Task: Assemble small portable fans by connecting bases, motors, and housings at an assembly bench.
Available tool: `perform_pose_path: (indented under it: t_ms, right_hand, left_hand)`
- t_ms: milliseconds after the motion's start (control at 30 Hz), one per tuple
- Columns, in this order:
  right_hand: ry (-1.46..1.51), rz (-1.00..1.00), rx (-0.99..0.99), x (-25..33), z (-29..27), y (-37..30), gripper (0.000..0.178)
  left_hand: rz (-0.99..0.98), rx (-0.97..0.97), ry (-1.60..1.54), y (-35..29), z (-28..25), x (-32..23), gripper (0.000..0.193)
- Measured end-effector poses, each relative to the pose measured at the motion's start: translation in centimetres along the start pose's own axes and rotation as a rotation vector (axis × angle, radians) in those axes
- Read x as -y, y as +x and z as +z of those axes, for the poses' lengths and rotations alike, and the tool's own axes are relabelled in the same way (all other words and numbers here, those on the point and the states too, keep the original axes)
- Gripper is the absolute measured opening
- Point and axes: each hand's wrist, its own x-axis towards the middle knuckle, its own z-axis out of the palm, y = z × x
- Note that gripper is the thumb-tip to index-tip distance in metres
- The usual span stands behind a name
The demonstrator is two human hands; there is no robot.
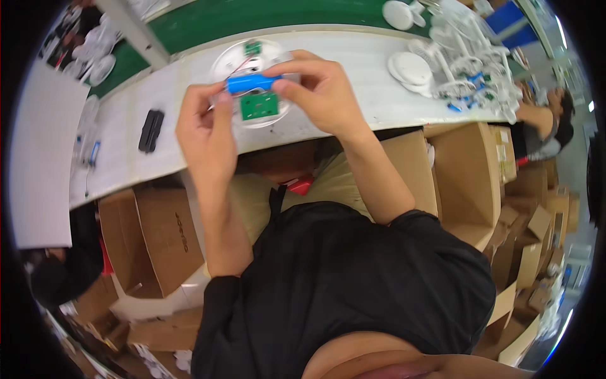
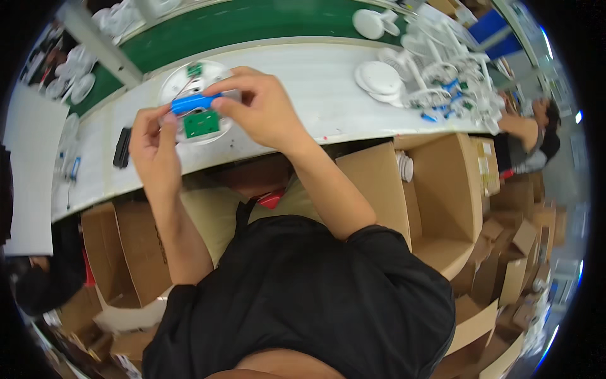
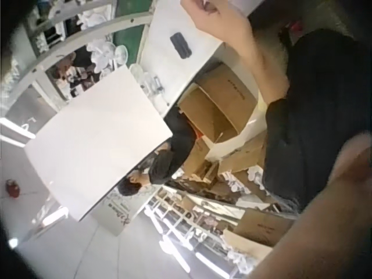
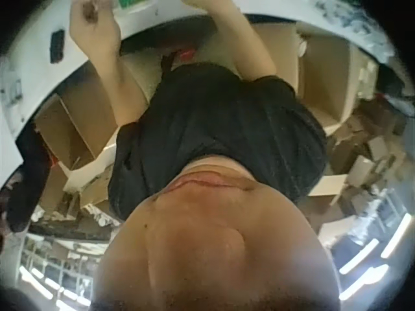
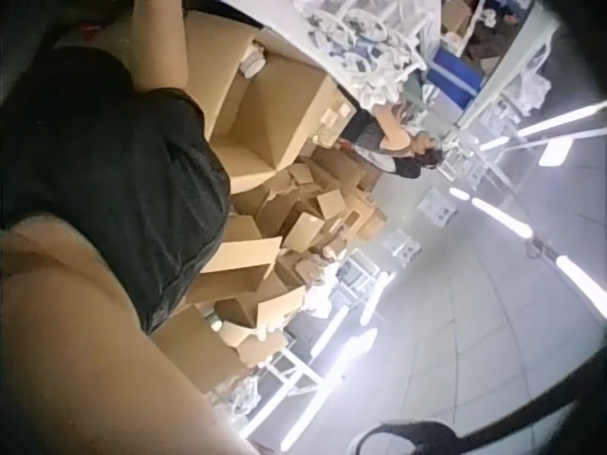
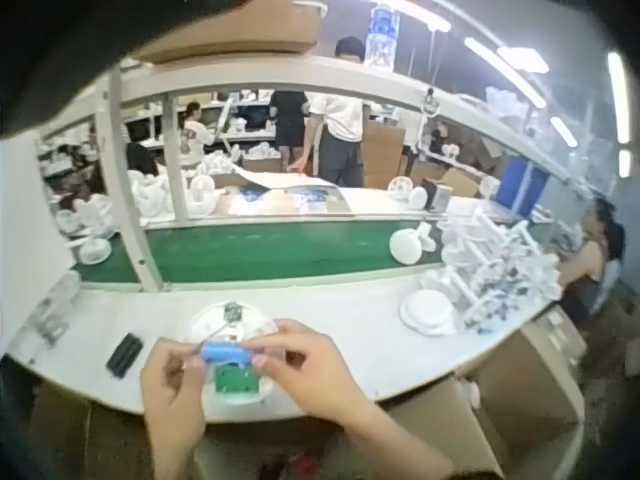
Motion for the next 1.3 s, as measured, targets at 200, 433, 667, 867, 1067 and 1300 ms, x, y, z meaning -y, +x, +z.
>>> perform_pose_path:
  t_ms: [200,433,667,867,1067,1300]
  right_hand:
    - [0.077,-0.005,0.139,-1.1,-1.4,1.7,0.021]
    - [-0.871,0.131,-0.712,-6.4,-18.0,0.2,0.027]
    - [-1.591,0.327,-0.800,-10.9,-22.4,-0.8,0.046]
    - [-0.811,-0.154,-0.683,-11.7,-18.0,-0.3,0.043]
    - [-0.880,-0.107,-0.545,-13.1,-17.2,-0.3,0.039]
    - [-0.812,0.014,-0.401,-10.1,-12.6,-1.1,0.041]
  left_hand:
    - [-0.067,-0.025,0.239,1.1,-0.6,-0.9,0.011]
    - [-0.034,-0.108,0.299,0.4,1.2,-2.8,0.013]
    - [-0.023,-0.239,0.248,-1.3,2.6,-3.8,0.028]
    - [-0.052,-0.237,0.133,-2.1,1.3,-2.5,0.040]
    - [-0.063,-0.289,0.094,-2.8,0.6,-1.8,0.039]
    - [-0.087,-0.349,0.123,-3.1,-0.8,-1.4,0.040]
